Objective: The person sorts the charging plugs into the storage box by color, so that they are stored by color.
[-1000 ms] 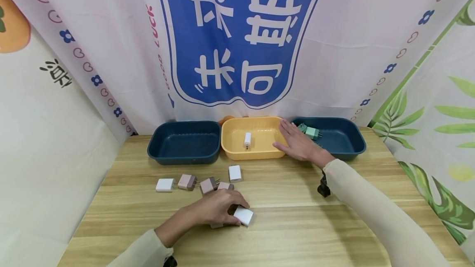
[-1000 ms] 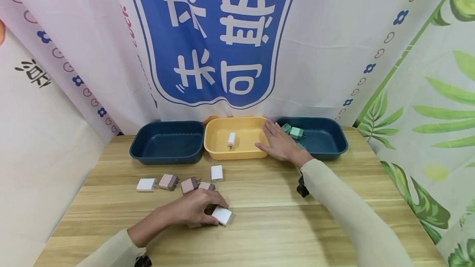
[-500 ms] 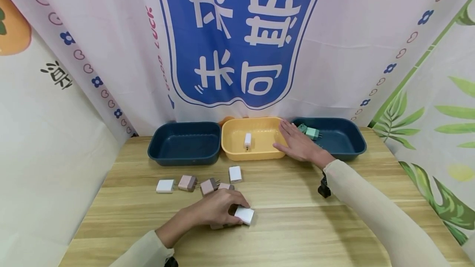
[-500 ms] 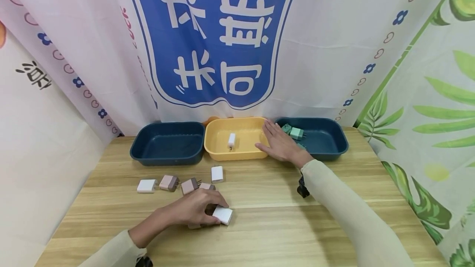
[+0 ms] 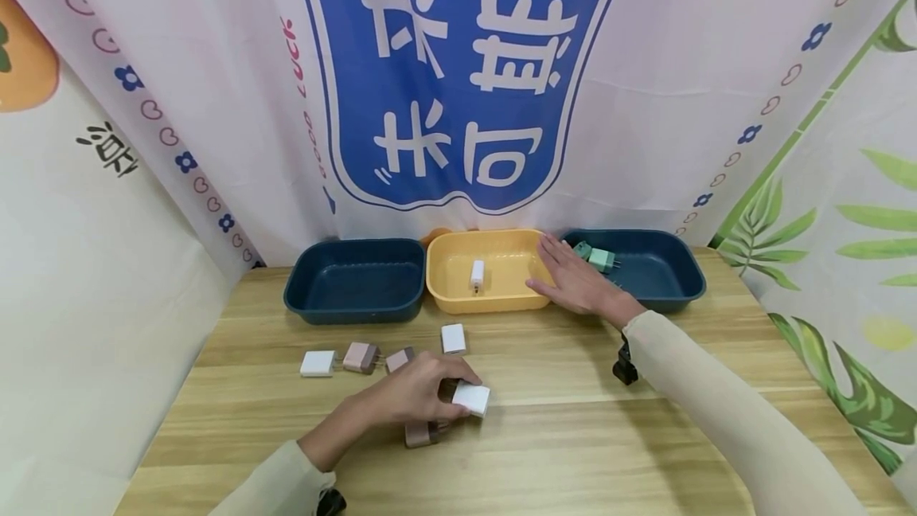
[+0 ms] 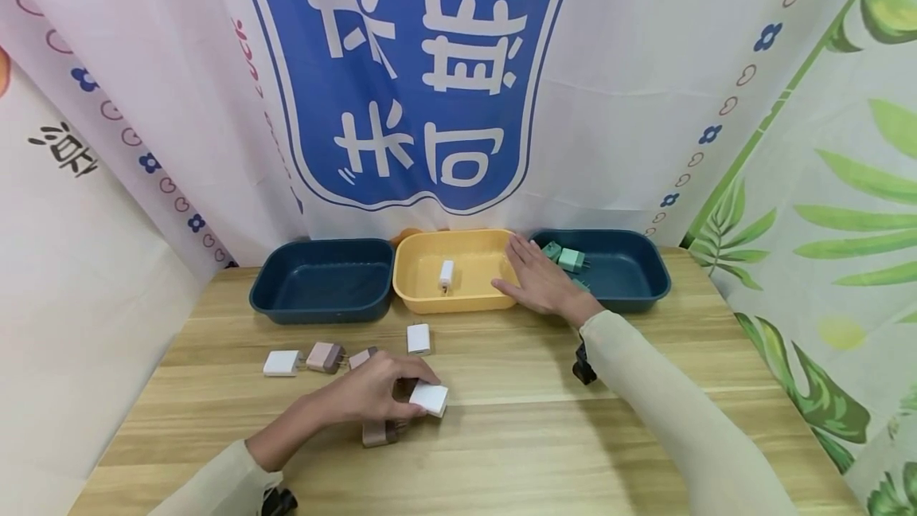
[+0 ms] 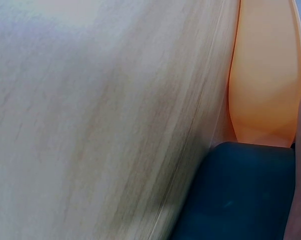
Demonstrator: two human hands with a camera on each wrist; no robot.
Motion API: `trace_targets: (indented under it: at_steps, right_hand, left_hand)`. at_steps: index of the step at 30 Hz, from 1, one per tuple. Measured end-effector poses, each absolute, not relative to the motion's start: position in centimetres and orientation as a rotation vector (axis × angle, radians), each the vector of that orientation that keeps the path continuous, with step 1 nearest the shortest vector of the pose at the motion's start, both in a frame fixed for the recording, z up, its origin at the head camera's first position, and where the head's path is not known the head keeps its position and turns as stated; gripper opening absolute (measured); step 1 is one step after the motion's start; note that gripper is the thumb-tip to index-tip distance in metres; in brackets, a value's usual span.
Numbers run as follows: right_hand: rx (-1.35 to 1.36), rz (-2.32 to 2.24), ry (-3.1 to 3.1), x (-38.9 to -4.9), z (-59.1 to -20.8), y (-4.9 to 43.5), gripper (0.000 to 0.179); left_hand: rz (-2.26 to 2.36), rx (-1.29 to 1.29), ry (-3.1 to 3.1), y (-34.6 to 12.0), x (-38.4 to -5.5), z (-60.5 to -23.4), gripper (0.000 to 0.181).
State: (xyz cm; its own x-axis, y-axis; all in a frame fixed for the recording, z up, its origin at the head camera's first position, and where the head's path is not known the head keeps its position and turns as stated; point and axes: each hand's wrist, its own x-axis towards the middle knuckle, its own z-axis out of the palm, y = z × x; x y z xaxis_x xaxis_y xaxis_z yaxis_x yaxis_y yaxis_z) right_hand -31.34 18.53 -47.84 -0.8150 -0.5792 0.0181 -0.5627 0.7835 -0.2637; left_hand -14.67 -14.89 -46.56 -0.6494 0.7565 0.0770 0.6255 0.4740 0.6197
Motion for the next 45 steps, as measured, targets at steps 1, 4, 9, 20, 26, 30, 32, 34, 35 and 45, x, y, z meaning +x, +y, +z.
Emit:
trace_targets:
  at_steps: [1, 4, 9, 20, 26, 30, 32, 34, 35, 45]
  right_hand:
    - [-0.93, -0.399, 2.907, -31.3, -47.8, 18.5, 0.093]
    - [-0.927, -0.396, 2.907, -31.3, -47.9, 18.5, 0.093]
    - [-0.921, -0.399, 2.9, -31.2, -47.9, 18.5, 0.093]
    - [-0.923, -0.387, 2.9, -31.2, -47.6, 18.4, 0.093]
    - [-0.922, -0.4, 2.901, -31.1, -47.5, 18.3, 0.092]
    - [-0.926, -0.402, 2.905, -31.1, -47.6, 18.3, 0.091]
    - [-0.925, -0.408, 2.903, -31.1, -47.7, 18.3, 0.091]
    - [-0.924, -0.413, 2.9, -31.1, -47.7, 18.4, 0.092]
    - [-0.924, -0.416, 2.9, -31.0, -47.8, 18.4, 0.092]
    - [-0.918, -0.389, 2.912, -31.1, -47.6, 18.4, 0.092]
  left_hand:
    - [0.932, 1.188, 2.515, -14.9, -14.7, -46.5, 0.031]
    - [0.943, 1.182, 2.532, -14.9, -14.9, -46.2, 0.032]
    - [0.954, 1.193, 2.581, -14.8, -15.3, -45.9, 0.032]
    - [1.014, 1.237, 2.705, -14.8, -16.5, -45.5, 0.033]
    - [1.021, 1.188, 2.811, -14.9, -17.3, -44.9, 0.036]
    - [1.07, 1.106, 2.864, -15.0, -18.1, -44.4, 0.037]
    - [1.11, 1.063, 2.873, -15.1, -18.6, -44.1, 0.037]
    - [1.143, 1.028, 2.882, -15.1, -18.9, -43.8, 0.037]
    - [1.153, 1.012, 2.887, -15.1, -19.1, -43.7, 0.036]
    - [1.148, 0.862, 2.979, -14.8, -20.7, -43.2, 0.034]
